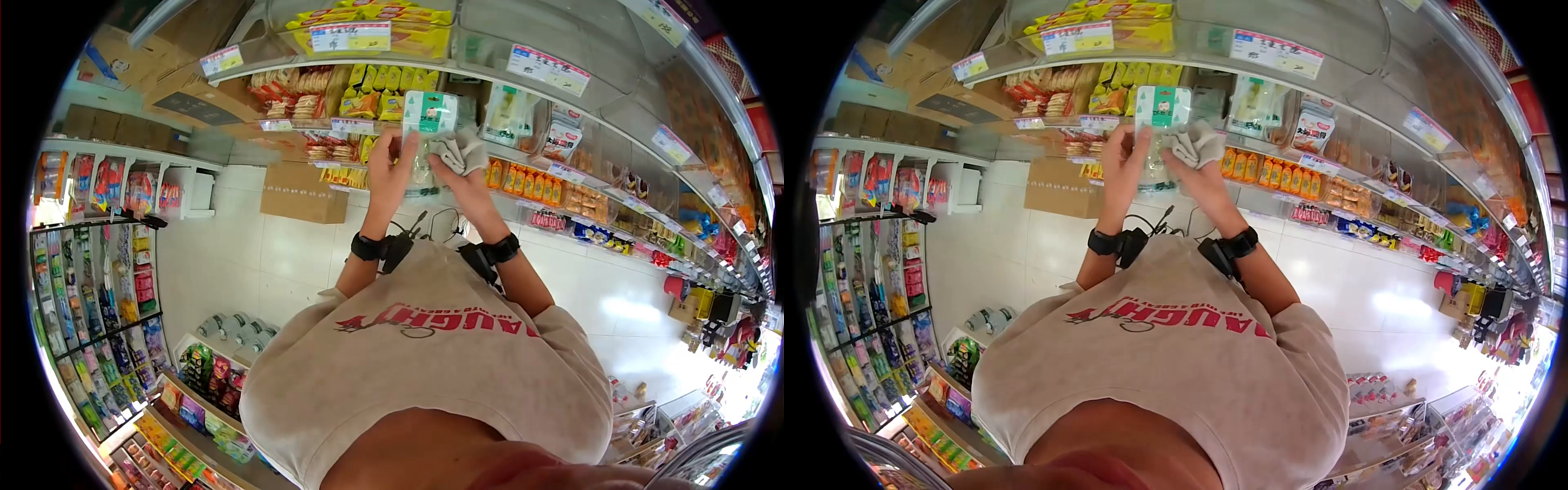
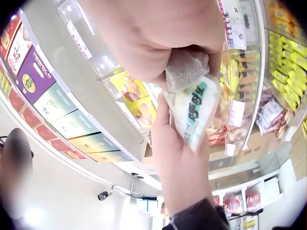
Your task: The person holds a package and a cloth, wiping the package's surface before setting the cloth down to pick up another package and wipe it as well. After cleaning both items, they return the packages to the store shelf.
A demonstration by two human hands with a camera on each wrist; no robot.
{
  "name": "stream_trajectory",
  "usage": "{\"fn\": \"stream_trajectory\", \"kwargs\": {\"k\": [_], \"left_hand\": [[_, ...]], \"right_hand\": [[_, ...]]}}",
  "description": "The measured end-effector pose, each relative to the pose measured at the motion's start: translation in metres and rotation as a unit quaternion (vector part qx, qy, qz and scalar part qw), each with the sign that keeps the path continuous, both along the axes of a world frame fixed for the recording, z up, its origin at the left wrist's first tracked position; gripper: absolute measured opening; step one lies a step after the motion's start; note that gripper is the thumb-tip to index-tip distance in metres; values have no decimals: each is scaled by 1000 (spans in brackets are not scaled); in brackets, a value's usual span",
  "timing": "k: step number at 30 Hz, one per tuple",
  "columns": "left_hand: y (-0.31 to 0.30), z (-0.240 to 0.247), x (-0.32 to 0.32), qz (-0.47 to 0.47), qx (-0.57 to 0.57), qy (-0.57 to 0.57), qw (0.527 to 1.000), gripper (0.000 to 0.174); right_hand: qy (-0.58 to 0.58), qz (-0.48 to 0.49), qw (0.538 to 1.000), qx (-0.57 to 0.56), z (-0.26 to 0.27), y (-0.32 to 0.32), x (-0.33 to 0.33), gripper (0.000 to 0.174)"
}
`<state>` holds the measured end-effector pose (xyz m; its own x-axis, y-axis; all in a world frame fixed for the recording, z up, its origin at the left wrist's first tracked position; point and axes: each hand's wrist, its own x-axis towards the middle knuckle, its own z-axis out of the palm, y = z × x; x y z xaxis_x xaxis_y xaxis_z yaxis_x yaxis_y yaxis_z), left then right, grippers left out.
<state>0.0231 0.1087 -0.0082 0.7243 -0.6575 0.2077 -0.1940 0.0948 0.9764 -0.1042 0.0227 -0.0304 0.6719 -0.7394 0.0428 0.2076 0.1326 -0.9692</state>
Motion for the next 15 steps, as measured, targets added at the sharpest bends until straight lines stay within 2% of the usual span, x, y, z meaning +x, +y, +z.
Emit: {"fn": "stream_trajectory", "kwargs": {"k": [2, 5, 8, 9, 11, 12, 14, 15], "left_hand": [[8, -7, 2, 24, 10, -45, 999, 17], [24, -4, 0, 17, 3, -48, 999, 28], [32, 7, -15, -91, -27, 124, 988, 45], [39, -3, -6, -174, 50, 142, 973, 63], [41, -13, -11, -177, 14, 270, 946, 68], [41, -11, -14, -180, -4, 332, 926, 71], [46, -2, -14, -182, 0, 319, 930, 67], [48, 3, -15, -174, 3, 304, 937, 65]], "right_hand": [[51, -31, 994, -94, -7, -1, 0, 40], [81, -92, 973, -194, -13, 5, 2, 25], [167, -111, 910, -364, -17, 21, 0, 30], [135, -88, 913, -375, -10, 33, 4, 32], [69, -46, 915, -395, 16, 56, 18, 35], [96, -46, 897, -429, 23, 59, 15, 36], [146, -49, 856, -493, 33, 61, 9, 37], [128, -38, 893, -430, 26, 56, 8, 36]]}}
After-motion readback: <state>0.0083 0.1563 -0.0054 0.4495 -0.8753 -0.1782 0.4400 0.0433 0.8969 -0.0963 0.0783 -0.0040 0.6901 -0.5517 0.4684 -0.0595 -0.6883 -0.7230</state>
